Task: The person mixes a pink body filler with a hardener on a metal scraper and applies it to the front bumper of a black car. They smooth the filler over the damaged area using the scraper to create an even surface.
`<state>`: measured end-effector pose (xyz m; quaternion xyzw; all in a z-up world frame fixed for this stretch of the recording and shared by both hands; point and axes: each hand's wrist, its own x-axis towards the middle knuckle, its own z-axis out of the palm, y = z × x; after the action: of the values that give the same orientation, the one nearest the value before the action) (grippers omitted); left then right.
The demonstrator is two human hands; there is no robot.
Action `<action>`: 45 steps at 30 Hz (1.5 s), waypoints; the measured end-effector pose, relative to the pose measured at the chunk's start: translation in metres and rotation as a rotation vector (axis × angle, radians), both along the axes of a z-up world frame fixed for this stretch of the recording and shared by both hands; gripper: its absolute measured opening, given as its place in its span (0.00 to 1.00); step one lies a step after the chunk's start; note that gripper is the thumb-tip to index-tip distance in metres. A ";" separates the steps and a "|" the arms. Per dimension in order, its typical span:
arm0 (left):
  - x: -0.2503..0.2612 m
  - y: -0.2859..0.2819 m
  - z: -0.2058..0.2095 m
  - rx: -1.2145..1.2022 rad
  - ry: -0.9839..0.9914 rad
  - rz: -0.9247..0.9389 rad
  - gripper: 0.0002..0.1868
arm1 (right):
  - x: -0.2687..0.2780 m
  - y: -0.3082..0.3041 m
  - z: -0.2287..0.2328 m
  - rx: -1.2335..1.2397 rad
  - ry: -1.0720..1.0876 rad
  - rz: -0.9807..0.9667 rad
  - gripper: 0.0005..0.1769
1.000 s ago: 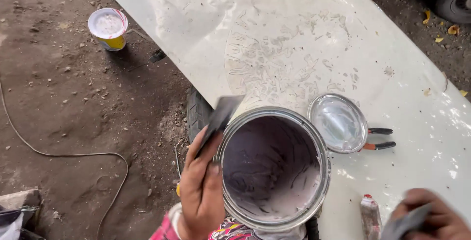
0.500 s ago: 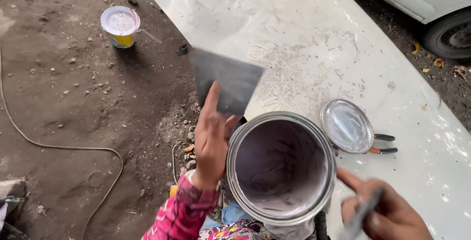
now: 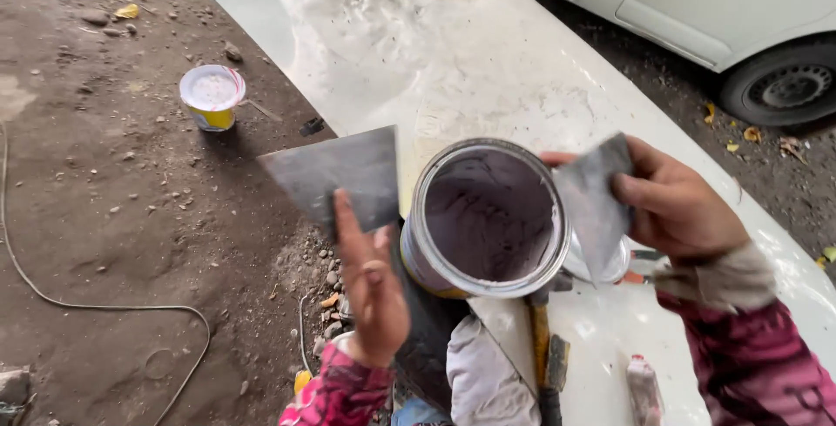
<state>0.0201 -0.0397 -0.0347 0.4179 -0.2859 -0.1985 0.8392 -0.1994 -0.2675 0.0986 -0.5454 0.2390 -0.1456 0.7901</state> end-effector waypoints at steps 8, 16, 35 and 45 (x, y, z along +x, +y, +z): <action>0.052 0.008 -0.001 0.096 -0.161 0.125 0.49 | -0.104 0.001 -0.011 -0.218 0.150 -0.288 0.21; 0.050 -0.037 -0.005 0.115 -0.562 -0.101 0.44 | 0.061 0.088 0.062 -1.022 0.672 -0.100 0.15; 0.020 -0.072 -0.032 -0.051 -0.354 -0.294 0.41 | 0.155 0.029 -0.088 -1.095 1.294 0.665 0.09; 0.019 -0.070 -0.042 -0.089 -0.372 -0.285 0.39 | 0.133 0.028 -0.084 -1.019 1.280 0.646 0.09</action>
<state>0.0386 -0.1094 -0.0766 0.3653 -0.5004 -0.2218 0.7530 -0.0662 -0.2393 0.0147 -0.8496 0.3758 0.3299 0.1676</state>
